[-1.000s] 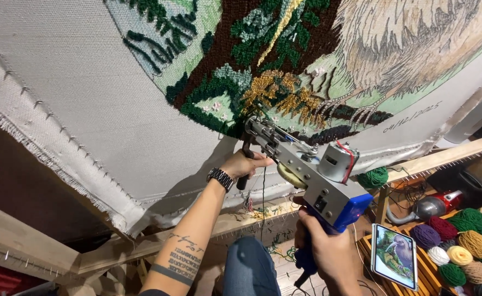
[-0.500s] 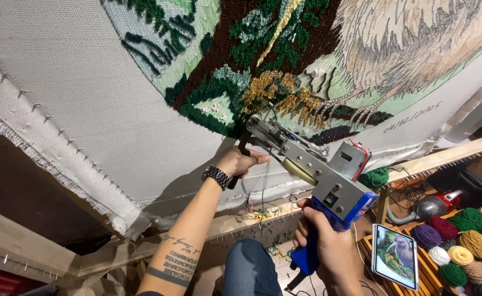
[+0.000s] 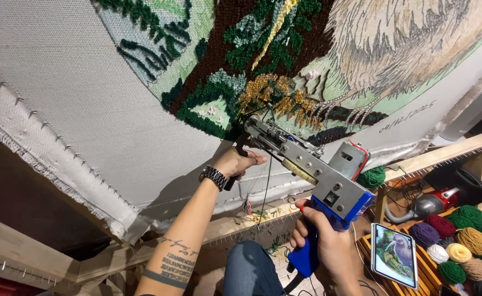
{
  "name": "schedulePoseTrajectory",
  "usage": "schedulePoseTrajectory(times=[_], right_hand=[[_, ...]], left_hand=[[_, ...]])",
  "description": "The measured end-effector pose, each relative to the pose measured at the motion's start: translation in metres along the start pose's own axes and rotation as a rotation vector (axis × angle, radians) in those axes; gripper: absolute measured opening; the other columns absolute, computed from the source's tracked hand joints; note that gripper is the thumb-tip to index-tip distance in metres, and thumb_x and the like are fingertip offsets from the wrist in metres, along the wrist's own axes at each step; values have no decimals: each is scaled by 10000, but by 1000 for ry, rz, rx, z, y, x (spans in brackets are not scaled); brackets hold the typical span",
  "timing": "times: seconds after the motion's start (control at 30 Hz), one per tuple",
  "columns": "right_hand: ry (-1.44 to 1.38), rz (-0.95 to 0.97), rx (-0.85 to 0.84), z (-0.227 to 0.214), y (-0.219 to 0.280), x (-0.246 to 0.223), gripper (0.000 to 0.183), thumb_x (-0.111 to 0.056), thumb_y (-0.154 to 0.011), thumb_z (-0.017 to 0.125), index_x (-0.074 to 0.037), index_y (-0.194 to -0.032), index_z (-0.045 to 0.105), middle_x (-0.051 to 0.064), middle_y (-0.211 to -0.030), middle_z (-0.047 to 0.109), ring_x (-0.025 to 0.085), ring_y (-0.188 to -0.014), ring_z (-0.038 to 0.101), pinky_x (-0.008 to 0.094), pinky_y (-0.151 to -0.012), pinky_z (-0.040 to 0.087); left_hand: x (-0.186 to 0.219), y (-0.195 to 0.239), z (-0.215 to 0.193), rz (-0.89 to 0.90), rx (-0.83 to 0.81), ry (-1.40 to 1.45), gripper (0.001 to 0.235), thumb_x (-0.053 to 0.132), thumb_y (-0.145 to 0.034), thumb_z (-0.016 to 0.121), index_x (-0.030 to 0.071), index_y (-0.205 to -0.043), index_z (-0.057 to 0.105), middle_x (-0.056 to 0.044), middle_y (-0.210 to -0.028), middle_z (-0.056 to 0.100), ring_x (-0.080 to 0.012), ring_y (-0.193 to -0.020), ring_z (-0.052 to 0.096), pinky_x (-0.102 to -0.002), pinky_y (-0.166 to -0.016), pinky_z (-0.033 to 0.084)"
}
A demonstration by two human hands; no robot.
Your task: The person uses a tufting gun to apply yarn into a canvas stretched on a wooden frame, creating a forest scene with green and brown yarn. The person holds the gun with both hands and moves it across the canvas to add texture and color.
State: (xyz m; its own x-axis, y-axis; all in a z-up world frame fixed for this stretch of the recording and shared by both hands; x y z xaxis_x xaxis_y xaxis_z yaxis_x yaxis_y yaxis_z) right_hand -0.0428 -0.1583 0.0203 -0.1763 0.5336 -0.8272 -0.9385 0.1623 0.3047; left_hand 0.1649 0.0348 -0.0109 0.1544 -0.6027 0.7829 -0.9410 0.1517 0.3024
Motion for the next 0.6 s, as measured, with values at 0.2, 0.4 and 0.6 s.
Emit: schedulePoseTrajectory(times=[0.2, 0.4, 0.6], right_hand=[[5, -9, 11, -1, -1, -4, 260, -116, -992, 559, 86, -1130, 646, 128, -609, 354, 252, -477, 377, 405, -477, 353], [255, -308, -220, -28, -24, 0, 191, -59, -933, 658, -27, -792, 533, 128, -545, 558, 248, -411, 553, 382, -413, 522], [1033, 123, 400, -79, -7, 6, 624, -570, -776, 750, -173, -1256, 700, 67, -1159, 803, 254, -1109, 721, 435, -1102, 519]], left_hand=[[3, 9, -3, -14, -20, -40, 660, 750, -659, 649, 349, -1155, 820, 43, -1296, 780, -205, -1218, 699, -291, -967, 510], [-6, -28, 28, 206, -110, 313, 457, 517, -765, 799, 192, -1086, 787, -92, -1205, 799, -85, -436, 472, -214, -389, 446], [-13, -5, 37, -40, -179, 151, 746, 705, -812, 581, 335, -1459, 595, 46, -537, 319, -141, -590, 537, -563, -1311, 267]])
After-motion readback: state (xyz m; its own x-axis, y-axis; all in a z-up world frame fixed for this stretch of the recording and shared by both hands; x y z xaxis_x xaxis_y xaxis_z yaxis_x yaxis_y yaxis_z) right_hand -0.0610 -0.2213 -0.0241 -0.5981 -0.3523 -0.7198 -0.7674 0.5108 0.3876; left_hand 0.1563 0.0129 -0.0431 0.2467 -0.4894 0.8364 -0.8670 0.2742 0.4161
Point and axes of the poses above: each hand's wrist, its own y-axis away from the middle knuckle, its own z-axis out of the palm, x = y × z, the point moved 9 cm from there along -y, towards the middle knuckle
